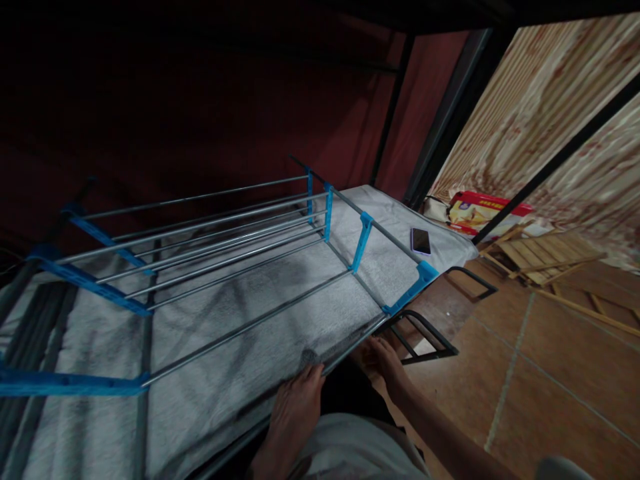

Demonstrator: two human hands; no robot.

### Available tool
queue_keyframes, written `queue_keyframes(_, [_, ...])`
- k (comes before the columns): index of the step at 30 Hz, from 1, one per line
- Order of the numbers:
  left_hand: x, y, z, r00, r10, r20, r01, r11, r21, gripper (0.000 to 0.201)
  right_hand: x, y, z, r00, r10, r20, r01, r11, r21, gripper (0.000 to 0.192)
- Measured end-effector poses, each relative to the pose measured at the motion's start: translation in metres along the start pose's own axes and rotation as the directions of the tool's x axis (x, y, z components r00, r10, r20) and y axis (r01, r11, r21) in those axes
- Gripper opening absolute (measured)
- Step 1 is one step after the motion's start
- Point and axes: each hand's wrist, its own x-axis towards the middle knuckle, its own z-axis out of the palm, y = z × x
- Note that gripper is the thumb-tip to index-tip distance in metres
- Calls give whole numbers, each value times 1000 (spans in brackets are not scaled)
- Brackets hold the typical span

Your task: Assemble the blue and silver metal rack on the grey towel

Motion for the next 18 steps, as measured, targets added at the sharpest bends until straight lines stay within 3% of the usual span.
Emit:
queue_keyframes(2, [-1, 1, -1, 1000, -1, -14, 0, 1000, -17, 35, 11, -5, -21, 961, -164, -223, 138, 982, -130, 26])
queue_keyframes(4, [0, 1, -2, 1000, -10, -24, 9, 1000, -26, 33, 24, -15, -37, 880, -340, -331, 272, 933, -234, 27])
queue_keyframes(6, [2, 2, -2, 1000, -19, -21, 18, 999, -26, 32, 35, -26, -47, 846, -454, -278, 376, 879, -292, 34])
queue_keyframes(10, [6, 2, 0, 1000, -16, -19, 15, 999, -33, 31, 50, -37, -51, 863, -502, -58, 436, 796, -419, 43])
queue_keyframes(14, [7, 3, 3, 999, -27, -23, 27, 999, -23, 30, 57, -29, -56, 836, -548, -34, 414, 668, -618, 54])
queue_keyframes(18, [6, 6, 5, 999, -29, -29, 29, 1000, -8, 31, 59, -21, -62, 805, -594, -15, 406, 568, -716, 56])
